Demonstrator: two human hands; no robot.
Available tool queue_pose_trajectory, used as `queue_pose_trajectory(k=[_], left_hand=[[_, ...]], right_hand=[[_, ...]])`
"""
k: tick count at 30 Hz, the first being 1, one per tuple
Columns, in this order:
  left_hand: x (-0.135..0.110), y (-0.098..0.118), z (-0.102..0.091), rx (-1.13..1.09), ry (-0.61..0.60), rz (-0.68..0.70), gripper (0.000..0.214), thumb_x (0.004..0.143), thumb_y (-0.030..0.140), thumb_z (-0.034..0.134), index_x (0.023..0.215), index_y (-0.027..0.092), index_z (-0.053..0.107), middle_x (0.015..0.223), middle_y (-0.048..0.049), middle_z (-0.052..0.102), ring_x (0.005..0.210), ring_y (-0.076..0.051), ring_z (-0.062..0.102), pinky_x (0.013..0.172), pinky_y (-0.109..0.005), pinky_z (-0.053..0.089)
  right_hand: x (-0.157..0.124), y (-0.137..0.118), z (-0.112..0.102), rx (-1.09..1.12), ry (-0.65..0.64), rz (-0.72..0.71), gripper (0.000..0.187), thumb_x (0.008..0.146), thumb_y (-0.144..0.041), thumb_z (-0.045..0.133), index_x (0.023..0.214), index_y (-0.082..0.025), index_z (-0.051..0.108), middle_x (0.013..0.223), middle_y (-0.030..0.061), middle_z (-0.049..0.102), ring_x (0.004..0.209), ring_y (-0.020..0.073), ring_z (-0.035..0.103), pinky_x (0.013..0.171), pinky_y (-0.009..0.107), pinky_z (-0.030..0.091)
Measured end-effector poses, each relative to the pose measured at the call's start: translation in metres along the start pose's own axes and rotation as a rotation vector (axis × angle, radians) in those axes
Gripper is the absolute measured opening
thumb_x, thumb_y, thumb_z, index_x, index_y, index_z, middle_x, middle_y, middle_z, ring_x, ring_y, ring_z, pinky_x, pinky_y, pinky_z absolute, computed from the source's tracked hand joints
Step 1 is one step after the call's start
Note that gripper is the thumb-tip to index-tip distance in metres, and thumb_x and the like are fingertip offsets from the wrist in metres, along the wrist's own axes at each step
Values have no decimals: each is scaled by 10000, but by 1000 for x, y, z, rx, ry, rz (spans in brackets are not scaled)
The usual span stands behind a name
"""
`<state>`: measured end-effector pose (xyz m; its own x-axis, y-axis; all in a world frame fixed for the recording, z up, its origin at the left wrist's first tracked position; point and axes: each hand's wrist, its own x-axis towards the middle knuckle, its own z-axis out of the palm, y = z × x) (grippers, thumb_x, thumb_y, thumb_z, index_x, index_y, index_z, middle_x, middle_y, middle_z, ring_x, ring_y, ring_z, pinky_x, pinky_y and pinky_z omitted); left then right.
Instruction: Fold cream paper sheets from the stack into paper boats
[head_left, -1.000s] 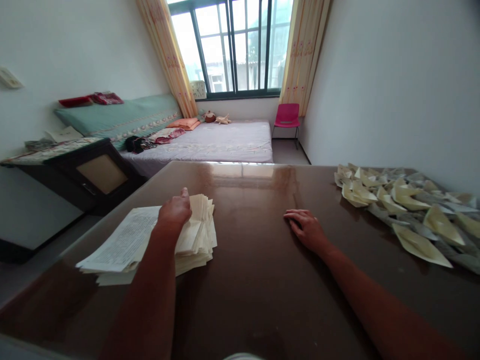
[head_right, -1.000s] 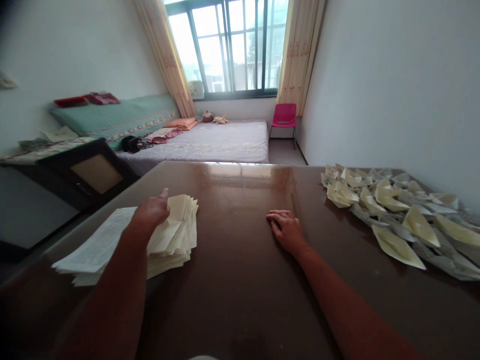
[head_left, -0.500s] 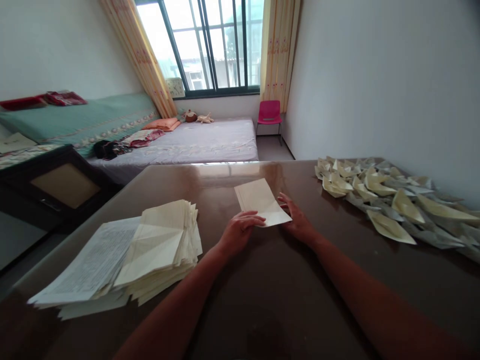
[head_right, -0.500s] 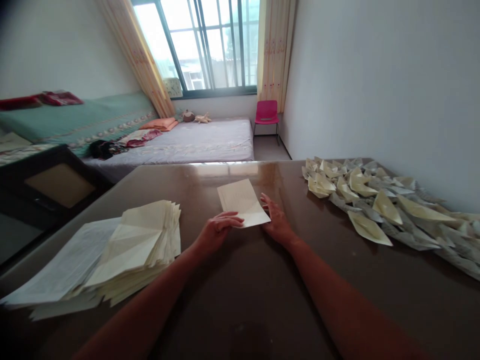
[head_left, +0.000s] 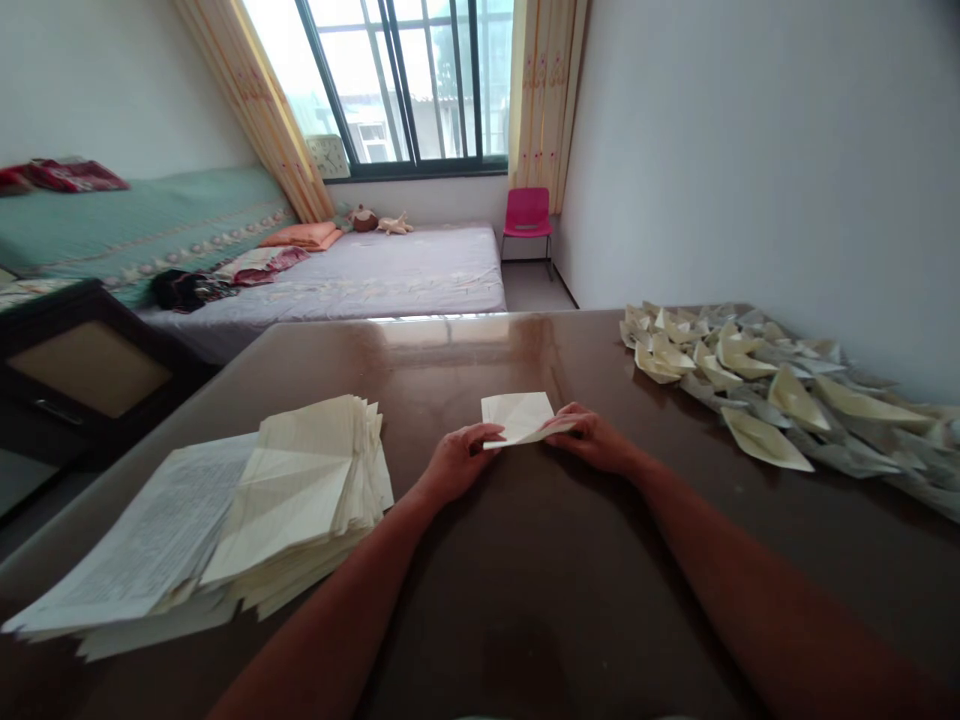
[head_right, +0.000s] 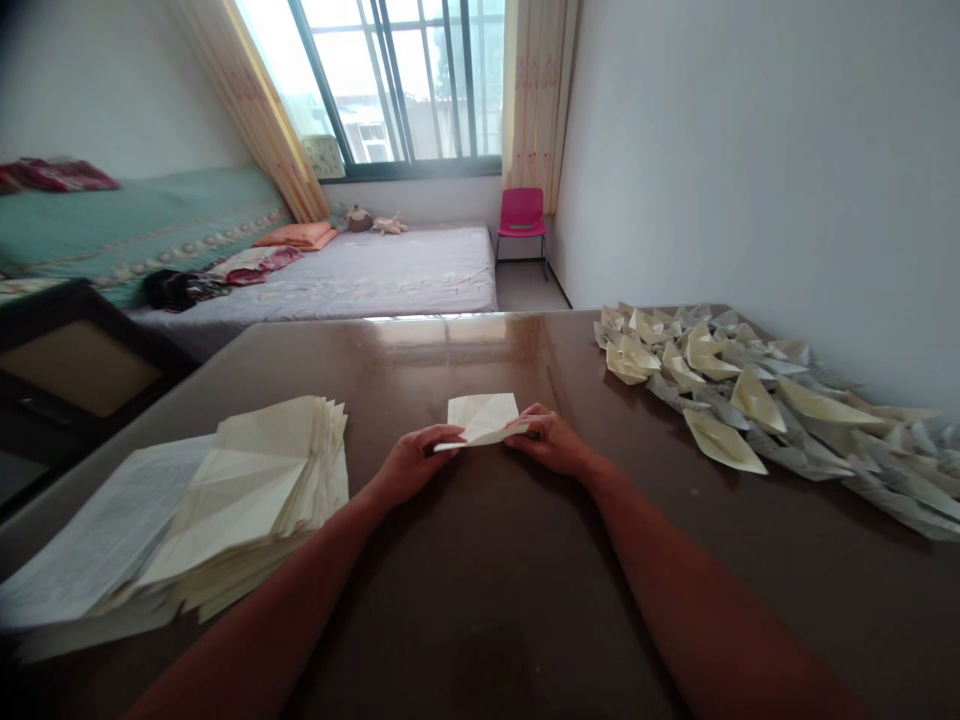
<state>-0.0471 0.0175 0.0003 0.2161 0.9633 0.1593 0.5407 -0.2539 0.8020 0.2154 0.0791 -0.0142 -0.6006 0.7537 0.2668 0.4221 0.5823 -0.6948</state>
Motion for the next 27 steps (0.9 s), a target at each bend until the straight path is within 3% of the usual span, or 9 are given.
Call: queue_pose_trajectory(k=[2, 5, 8, 10, 12, 15, 17, 20, 27], left_hand=[[2, -2, 2, 76, 40, -38, 262, 836, 307, 571, 1053, 203, 675, 941, -32, 734, 880, -203, 671, 835, -310, 512], [5, 0, 7, 154, 122, -122, 446, 846, 333, 564, 1279, 228, 535, 948, -35, 724, 900, -217, 670, 831, -316, 498], [8, 5, 11, 274, 196, -191, 665, 861, 334, 549, 1463, 237, 283, 942, -34, 700, 842, -207, 666, 796, -317, 488], [10, 6, 12, 319, 211, -185, 715, 874, 314, 534, 1497, 268, 186, 964, -25, 680, 811, -188, 657, 771, -301, 482], [11, 7, 12, 351, 196, -156, 645, 889, 306, 513, 1478, 298, 251, 989, -21, 668, 812, -177, 648, 763, -290, 476], [10, 9, 10, 412, 130, -85, 371, 929, 333, 444, 1281, 302, 556, 1068, -29, 650, 873, -177, 636, 794, -281, 469], [9, 10, 9, 468, 89, -65, 320, 947, 354, 407, 1142, 291, 654, 1088, -34, 640, 906, -177, 628, 811, -272, 463], [8, 13, 10, 563, 50, -87, 323, 953, 370, 392, 1093, 287, 670, 1039, -41, 633, 898, -177, 618, 773, -266, 462], [8, 12, 13, 704, 54, -91, 314, 959, 368, 368, 1079, 301, 650, 1016, -36, 612, 951, -196, 580, 681, -272, 439]], right_hand=[[1, 1, 0, -23, 15, 72, 355, 896, -460, 498, 777, -201, 709, 821, 41, 658, 795, 173, 584, 754, 290, 485], [5, 1, 3, -95, 88, 149, 404, 914, -457, 442, 661, -189, 610, 682, -1, 588, 656, 140, 536, 646, 254, 442], [10, -3, 11, -184, 186, 228, 312, 897, -419, 472, 720, -199, 606, 649, -12, 601, 614, 139, 539, 605, 246, 404], [13, -5, 17, -236, 258, 287, 224, 874, -385, 504, 859, -204, 635, 690, 1, 645, 625, 154, 572, 608, 255, 403], [15, -7, 22, -271, 312, 319, 263, 853, -355, 526, 1042, -198, 620, 732, 15, 675, 649, 175, 602, 617, 266, 413], [15, -8, 25, -308, 320, 311, 395, 850, -320, 521, 1229, -211, 557, 723, 6, 684, 636, 184, 618, 613, 271, 426], [15, -9, 25, -341, 303, 288, 337, 849, -292, 521, 1170, -251, 617, 791, 10, 707, 684, 185, 637, 646, 275, 446], [15, -10, 25, -394, 269, 271, 221, 839, -258, 533, 973, -273, 707, 912, 19, 719, 787, 195, 648, 711, 288, 465], [14, -13, 26, -443, 252, 265, 236, 862, -258, 520, 993, -275, 716, 910, 21, 709, 798, 177, 633, 722, 273, 450]])
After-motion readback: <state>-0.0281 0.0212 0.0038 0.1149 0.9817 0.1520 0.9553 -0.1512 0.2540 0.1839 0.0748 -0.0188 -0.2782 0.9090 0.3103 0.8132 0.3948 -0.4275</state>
